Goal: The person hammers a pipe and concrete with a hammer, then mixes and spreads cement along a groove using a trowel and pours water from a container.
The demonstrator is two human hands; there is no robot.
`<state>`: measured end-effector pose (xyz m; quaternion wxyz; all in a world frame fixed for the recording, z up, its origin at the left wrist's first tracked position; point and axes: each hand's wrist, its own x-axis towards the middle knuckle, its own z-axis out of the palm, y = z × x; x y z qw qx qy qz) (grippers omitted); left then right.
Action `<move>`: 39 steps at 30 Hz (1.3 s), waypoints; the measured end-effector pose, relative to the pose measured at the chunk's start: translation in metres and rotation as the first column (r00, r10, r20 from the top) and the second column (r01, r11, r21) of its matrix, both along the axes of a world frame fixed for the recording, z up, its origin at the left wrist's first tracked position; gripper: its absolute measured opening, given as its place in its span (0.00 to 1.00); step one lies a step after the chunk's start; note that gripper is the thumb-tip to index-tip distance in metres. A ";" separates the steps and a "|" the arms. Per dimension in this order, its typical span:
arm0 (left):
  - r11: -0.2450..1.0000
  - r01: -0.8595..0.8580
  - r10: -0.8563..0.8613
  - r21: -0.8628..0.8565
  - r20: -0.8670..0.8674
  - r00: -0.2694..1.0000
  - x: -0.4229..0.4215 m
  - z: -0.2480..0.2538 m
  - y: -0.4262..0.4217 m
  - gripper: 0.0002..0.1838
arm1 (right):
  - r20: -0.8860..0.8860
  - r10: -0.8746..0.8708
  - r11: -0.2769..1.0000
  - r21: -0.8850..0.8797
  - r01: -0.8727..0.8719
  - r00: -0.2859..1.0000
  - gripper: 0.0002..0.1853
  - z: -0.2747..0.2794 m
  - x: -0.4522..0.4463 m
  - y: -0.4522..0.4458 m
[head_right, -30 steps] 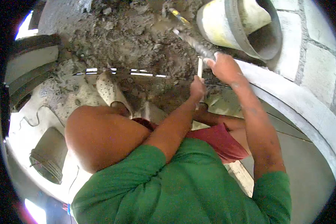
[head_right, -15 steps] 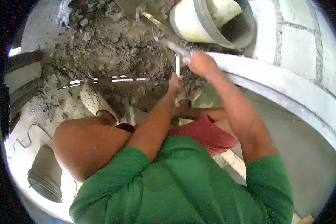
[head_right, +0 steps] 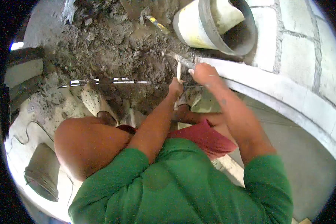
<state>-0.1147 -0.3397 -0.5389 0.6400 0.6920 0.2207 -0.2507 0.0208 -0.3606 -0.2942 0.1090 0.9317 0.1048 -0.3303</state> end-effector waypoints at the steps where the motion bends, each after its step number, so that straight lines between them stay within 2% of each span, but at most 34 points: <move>1: 0.999 -0.012 0.011 -0.052 -0.007 1.000 -0.001 0.002 0.001 0.11 | -0.009 0.009 1.000 0.000 -0.009 1.000 0.28 0.000 0.011 0.011; 3: 0.991 0.023 -0.043 -0.130 -0.149 0.988 0.003 0.023 0.016 0.14 | 0.057 -0.041 0.976 0.214 0.028 0.998 0.30 0.012 0.022 0.035; 4: 0.995 0.008 -0.012 -0.102 -0.044 0.999 0.002 0.025 0.019 0.14 | 0.113 -0.015 0.955 0.295 -0.019 0.993 0.30 0.027 0.036 0.056; 6: 0.995 -0.006 0.004 -0.100 -0.028 1.000 0.000 0.013 0.011 0.14 | 0.237 0.000 0.897 0.430 -0.105 0.971 0.30 0.068 0.054 0.102; 7: 0.995 -0.015 0.013 -0.104 -0.013 1.000 -0.002 0.009 0.007 0.14 | 0.313 -0.009 0.864 0.481 -0.150 0.950 0.30 0.085 0.060 0.121; 10: 0.995 -0.037 0.035 -0.089 -0.017 0.999 -0.003 0.018 0.010 0.14 | 0.362 -0.067 0.846 0.515 -0.140 0.930 0.28 0.096 0.047 0.142; 11: 0.995 -0.037 0.035 -0.092 -0.018 0.999 -0.003 0.018 0.009 0.14 | 0.404 0.010 0.841 0.492 -0.226 0.915 0.27 0.075 0.035 0.118; 12: 0.990 -0.057 0.046 -0.130 -0.090 0.995 -0.003 0.001 -0.001 0.14 | 0.445 0.085 0.829 0.465 -0.312 0.891 0.26 0.054 0.023 0.095; 13: 0.983 -0.079 0.052 -0.166 -0.161 0.986 -0.005 -0.019 -0.013 0.14 | 0.295 0.072 0.931 0.322 -0.170 0.953 0.26 0.042 0.012 0.066; 14: 0.983 -0.080 0.054 -0.167 -0.156 0.986 -0.011 -0.042 -0.026 0.14 | 0.144 0.020 0.989 0.144 -0.040 0.989 0.26 0.032 0.002 0.037; 16: 0.996 0.029 -0.040 -0.079 -0.130 0.991 0.003 0.013 0.009 0.13 | -0.024 -0.066 0.994 -0.086 0.063 0.998 0.26 0.005 -0.008 -0.017; 17: 0.996 0.076 -0.080 -0.039 -0.116 0.990 0.010 0.038 0.031 0.13 | -0.016 -0.061 0.995 -0.080 0.060 0.998 0.26 0.000 -0.001 -0.018; 18: 0.995 0.091 -0.096 -0.042 -0.131 0.987 0.015 0.051 0.041 0.13 | 0.026 -0.084 0.996 0.006 0.084 0.996 0.26 -0.005 0.003 -0.019; 19: 0.990 0.098 -0.113 -0.098 -0.167 0.979 0.012 0.050 0.042 0.13 | 0.051 -0.137 0.988 0.079 0.133 0.989 0.26 0.000 -0.008 -0.019; 21: 0.964 -0.025 -0.070 -0.267 -0.340 0.938 0.021 0.011 0.025 0.14 | 0.084 -0.160 0.982 0.117 0.150 0.983 0.27 0.014 0.010 -0.008; 23: 0.990 0.109 -0.093 0.085 -0.172 0.981 0.029 0.035 0.036 0.17 | 0.119 -0.171 0.968 0.208 0.144 0.978 0.28 0.037 0.024 0.008; 24: 0.910 0.138 -0.314 -0.391 -0.434 0.845 0.044 0.031 0.041 0.16 | 0.148 -0.108 0.965 0.254 0.067 0.983 0.29 0.047 0.032 0.011; 25: 0.908 0.145 -0.320 -0.393 -0.427 0.846 0.042 0.023 0.049 0.16 | 0.155 -0.113 0.965 0.251 0.071 0.981 0.29 0.059 0.041 0.018; 26: 0.722 -0.031 -0.229 -0.692 -0.280 0.932 0.030 0.013 0.059 0.16 | 0.181 -0.113 0.962 0.266 0.062 0.977 0.29 0.072 0.045 0.027; 27: 0.404 -0.140 -0.077 -0.904 -0.186 0.979 0.017 0.006 0.066 0.16 | 0.201 -0.116 0.959 0.279 0.057 0.973 0.29 0.080 0.044 0.033; 28: 0.687 0.025 -0.072 -0.726 -0.033 0.997 0.028 0.014 0.069 0.16 | 0.230 -0.144 0.943 0.326 0.063 0.962 0.32 0.083 0.044 0.035; 29: 0.910 0.196 -0.177 -0.366 0.084 0.981 0.039 0.022 0.072 0.17 | 0.230 -0.138 0.947 0.315 0.061 0.963 0.32 0.084 0.044 0.036; 30: 0.957 0.289 -0.288 0.007 0.082 0.954 0.050 0.030 0.075 0.18 | 0.264 -0.131 0.940 0.340 0.035 0.956 0.32 0.084 0.042 0.038; 31: 0.972 0.194 -0.195 0.136 -0.004 0.981 0.060 0.037 0.079 0.18 | 0.298 -0.126 0.930 0.367 0.008 0.946 0.32 0.085 0.041 0.042; 32: 0.973 0.186 -0.187 0.136 -0.004 0.982 0.061 0.047 0.082 0.18 | 0.298 -0.119 0.930 0.367 0.001 0.947 0.32 0.088 0.039 0.047; 34: 0.965 0.183 -0.181 0.187 -0.025 0.983 0.061 0.064 0.081 0.17 | 0.161 -0.252 0.882 0.444 0.158 0.954 0.25 0.093 0.038 0.059; 39: 0.972 0.197 -0.183 0.124 -0.118 0.976 0.058 0.070 0.074 0.19 | 0.164 -0.266 0.783 0.611 0.113 0.950 0.25 0.085 0.036 0.069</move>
